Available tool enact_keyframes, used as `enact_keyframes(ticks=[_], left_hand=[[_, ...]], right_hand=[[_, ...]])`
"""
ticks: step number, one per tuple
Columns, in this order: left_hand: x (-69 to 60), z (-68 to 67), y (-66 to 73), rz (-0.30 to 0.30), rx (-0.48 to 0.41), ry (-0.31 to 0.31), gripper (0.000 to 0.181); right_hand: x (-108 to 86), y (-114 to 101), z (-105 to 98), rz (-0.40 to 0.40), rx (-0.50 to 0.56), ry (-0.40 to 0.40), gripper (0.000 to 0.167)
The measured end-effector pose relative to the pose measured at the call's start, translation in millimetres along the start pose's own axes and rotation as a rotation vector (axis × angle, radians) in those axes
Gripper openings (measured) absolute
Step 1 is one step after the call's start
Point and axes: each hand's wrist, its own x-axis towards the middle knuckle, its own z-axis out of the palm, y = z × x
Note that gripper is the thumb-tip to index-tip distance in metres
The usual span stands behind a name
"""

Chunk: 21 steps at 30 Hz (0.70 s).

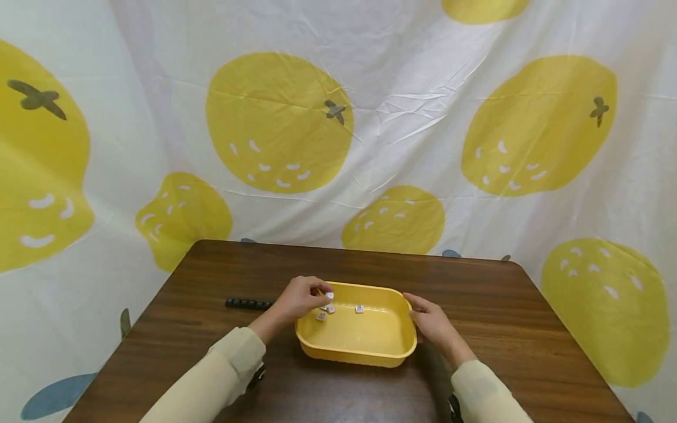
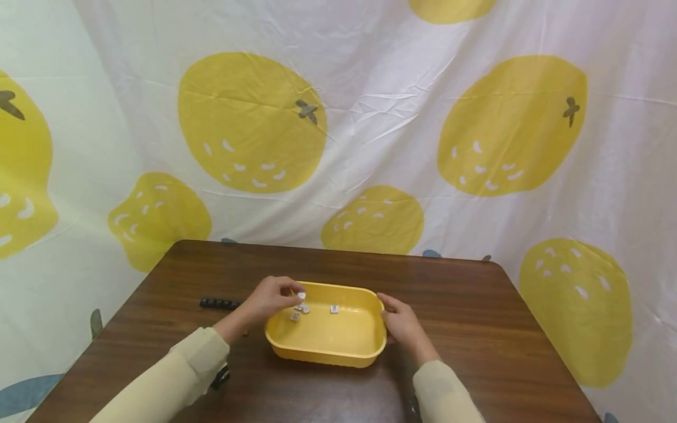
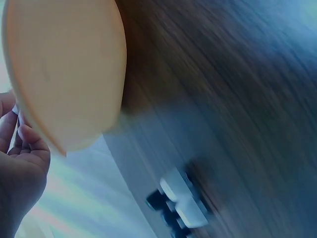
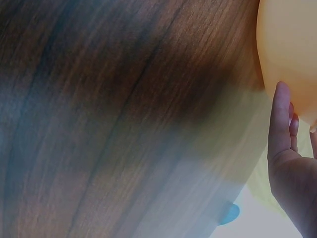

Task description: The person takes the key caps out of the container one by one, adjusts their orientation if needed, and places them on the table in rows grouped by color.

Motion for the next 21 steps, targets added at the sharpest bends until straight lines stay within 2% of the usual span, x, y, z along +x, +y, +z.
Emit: enact_keyframes(ticks=[8,11,16,21], left_hand=[[-13.9,-24.3,-16.9,-0.077,-0.056,0.078,0.019],[-21.0,-35.9,-26.4,-0.088,-0.065,0.1,0.021],[-35.8,-56.0,-44.4,-0.093,0.008,0.132,0.023],[-58.0,-70.2,-64.3,-0.124,0.092,0.139,0.022]], right_hand=[[-1.1,-1.9,0.5,-0.005,-0.001,-0.001,0.049],[-0.9,-1.4,0.9,-0.009,-0.001,-0.009,0.049],[-0.9,-1.1,1.6,-0.013,-0.006,-0.004,0.049],[-0.9,-1.6,1.3,-0.015,-0.005,-0.005,0.049]])
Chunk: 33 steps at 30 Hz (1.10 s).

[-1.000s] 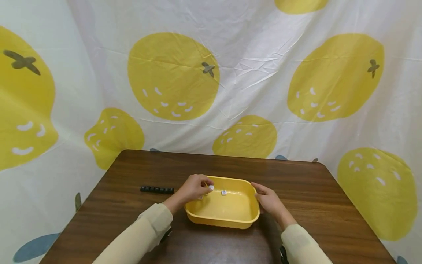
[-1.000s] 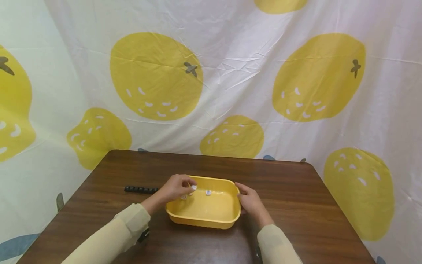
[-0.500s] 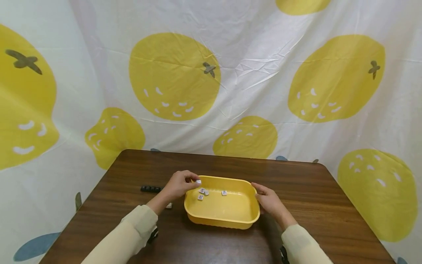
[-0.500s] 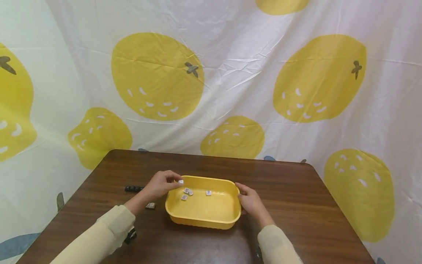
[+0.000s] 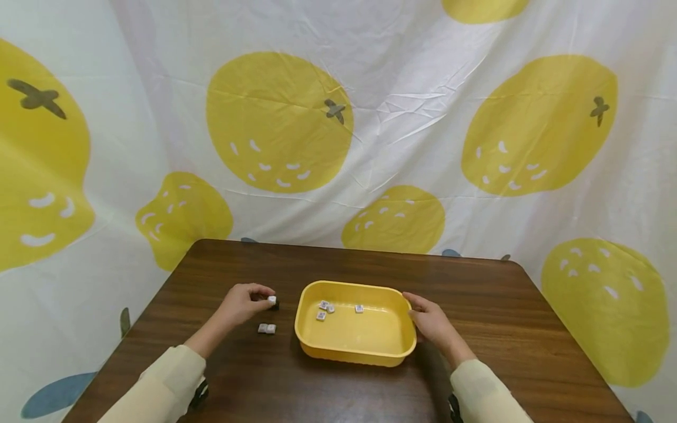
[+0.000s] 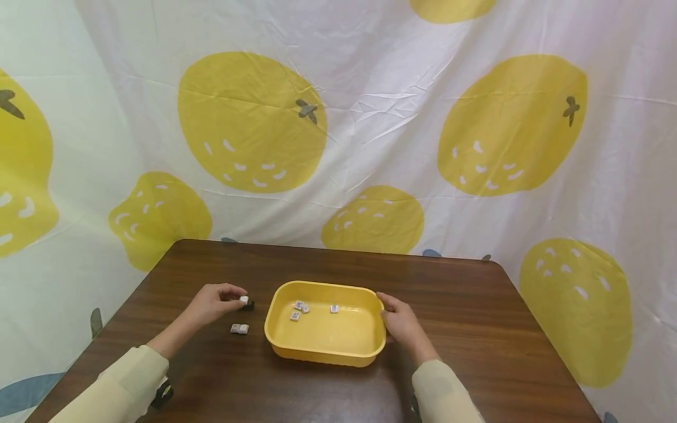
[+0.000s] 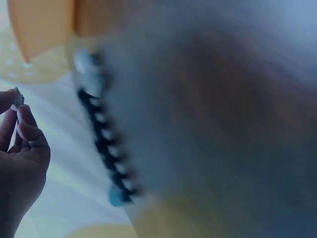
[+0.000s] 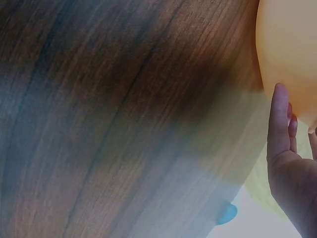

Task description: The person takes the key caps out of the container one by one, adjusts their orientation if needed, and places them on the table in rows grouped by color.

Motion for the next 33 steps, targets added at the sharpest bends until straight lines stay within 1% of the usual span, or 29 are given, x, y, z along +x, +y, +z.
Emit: enact_keyframes(ticks=[4,6,9,11,13,15,18,22,23,26,29,30,33], left_hand=[[-12.7,-8.5,-18.8,-0.04,0.037,-0.038,0.021],[-16.3,-11.1,-27.4,-0.043,0.047,-0.064,0.021],[-19.8,-12.6,-37.9,-0.019,0.075,-0.104,0.019],[-21.6,-12.4,-41.9,-0.007,0.081,-0.128,0.019],[-22.9,-11.8,-44.0,-0.007,0.081,-0.149,0.018],[-23.7,-10.8,-45.1,-0.014,0.065,-0.166,0.018],[-24.2,-10.3,-45.6,-0.007,0.043,-0.187,0.018],[-25.0,-11.9,-44.9,0.026,0.023,-0.199,0.016],[-25.2,-12.3,-44.8,0.048,0.026,-0.201,0.016],[-25.9,-12.5,-43.9,0.06,0.02,-0.206,0.016],[-25.6,-10.8,-44.2,0.05,0.028,-0.209,0.018],[-25.5,-10.0,-44.2,0.025,0.026,-0.208,0.019],[-25.5,-8.6,-44.1,0.001,0.037,-0.211,0.022]], right_hand=[[1.0,0.1,-0.7,-0.001,0.004,-0.003,0.049],[1.5,0.2,-1.2,-0.003,0.004,-0.003,0.05],[1.3,0.2,-1.7,0.0,0.006,0.0,0.05],[1.0,0.5,-1.8,0.0,0.006,0.001,0.049],[0.7,1.1,-1.6,0.001,0.008,0.002,0.049],[0.6,2.0,-1.4,0.004,0.01,0.003,0.049],[0.7,3.4,-1.2,0.007,0.008,0.004,0.049],[0.7,3.8,-1.0,0.009,0.004,0.004,0.049],[0.7,3.6,-0.9,0.009,0.005,0.004,0.049],[0.6,2.8,-0.6,0.004,0.005,-0.001,0.049],[0.2,2.0,-0.4,-0.002,-0.003,-0.004,0.049],[0.3,1.8,-0.2,-0.004,-0.005,-0.006,0.049],[0.1,1.6,0.3,-0.006,-0.007,-0.007,0.049]])
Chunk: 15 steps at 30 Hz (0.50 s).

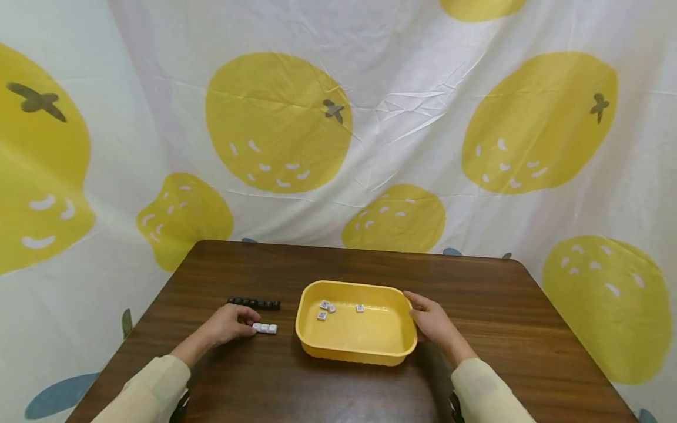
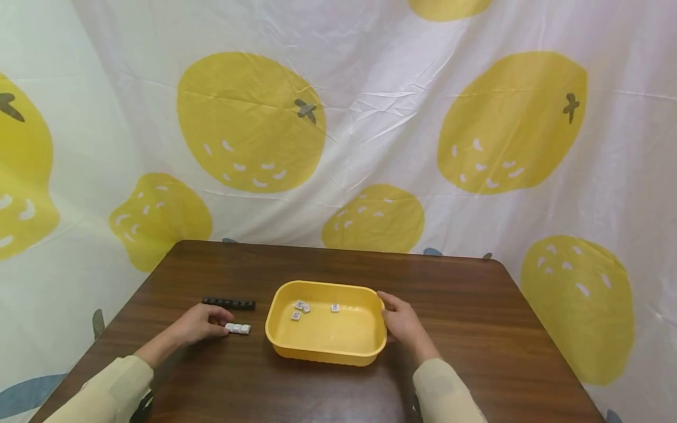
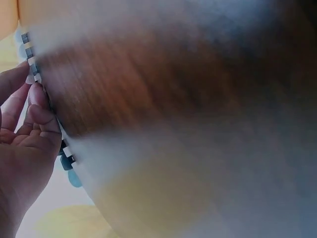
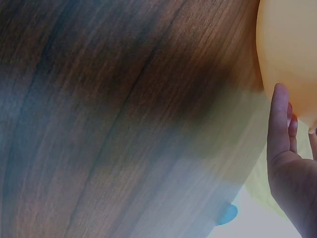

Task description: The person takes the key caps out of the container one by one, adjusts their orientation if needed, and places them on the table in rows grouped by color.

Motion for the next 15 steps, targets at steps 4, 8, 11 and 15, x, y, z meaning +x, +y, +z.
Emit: enact_keyframes(ticks=[4,8,11,15], left_hand=[[-0.3,-0.7,3.7,-0.02,0.006,-0.004,0.025],[0.0,-3.3,5.2,-0.01,0.007,-0.009,0.027],[2.0,-5.5,7.0,0.001,0.003,0.0,0.028],[9.6,-8.1,15.2,0.012,-0.012,0.019,0.028]], right_hand=[[0.3,0.4,-0.1,0.002,0.008,0.002,0.049],[1.3,1.5,0.0,0.005,0.01,0.005,0.049],[1.3,1.3,-0.1,0.002,0.009,0.0,0.049],[0.3,0.0,-0.5,0.0,0.012,-0.011,0.048]])
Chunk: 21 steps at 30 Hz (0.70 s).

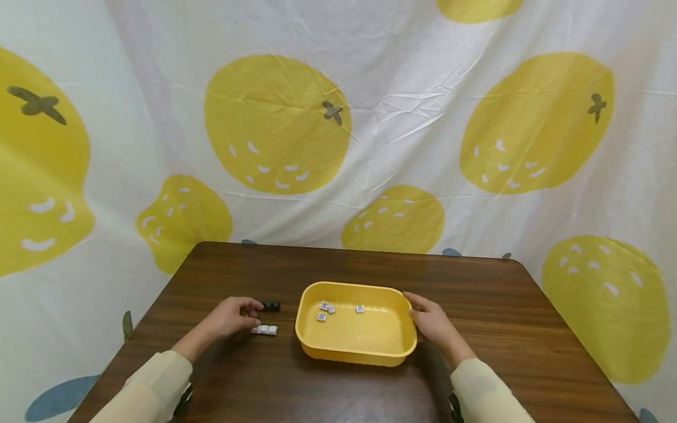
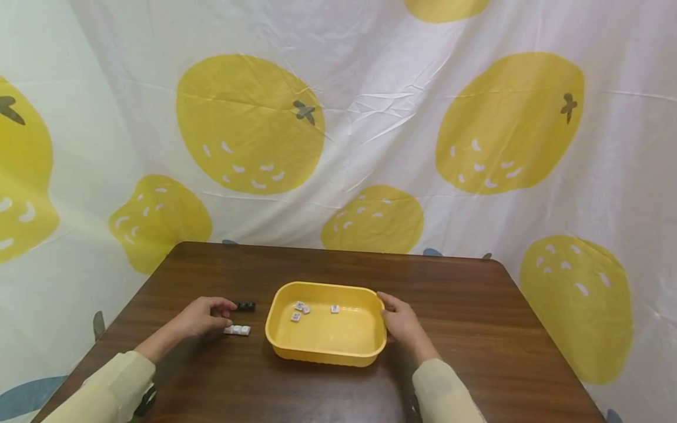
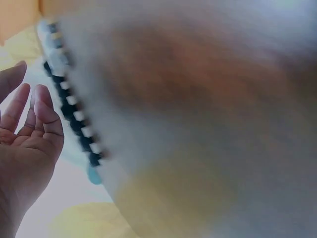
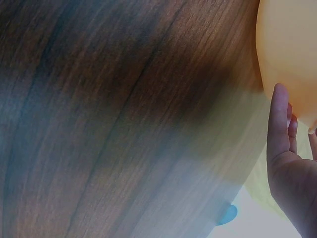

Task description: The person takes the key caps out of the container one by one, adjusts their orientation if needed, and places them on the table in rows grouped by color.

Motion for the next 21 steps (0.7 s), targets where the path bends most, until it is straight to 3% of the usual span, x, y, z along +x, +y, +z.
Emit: enact_keyframes(ticks=[6,10,17,21], left_hand=[[17.2,2.6,20.5,0.019,-0.01,0.004,0.028],[28.7,8.8,35.4,0.065,-0.022,-0.009,0.028],[47.2,26.0,71.3,0.114,-0.063,-0.055,0.03],[59.1,38.6,88.8,0.143,-0.026,-0.078,0.031]], right_hand=[[-0.4,-0.8,-0.4,0.007,-0.004,-0.001,0.049],[-0.2,-0.7,-0.3,0.009,0.0,0.001,0.049],[-0.8,-1.0,-0.5,0.002,-0.007,0.003,0.049],[-0.7,-0.5,-0.4,0.001,-0.01,0.002,0.049]])
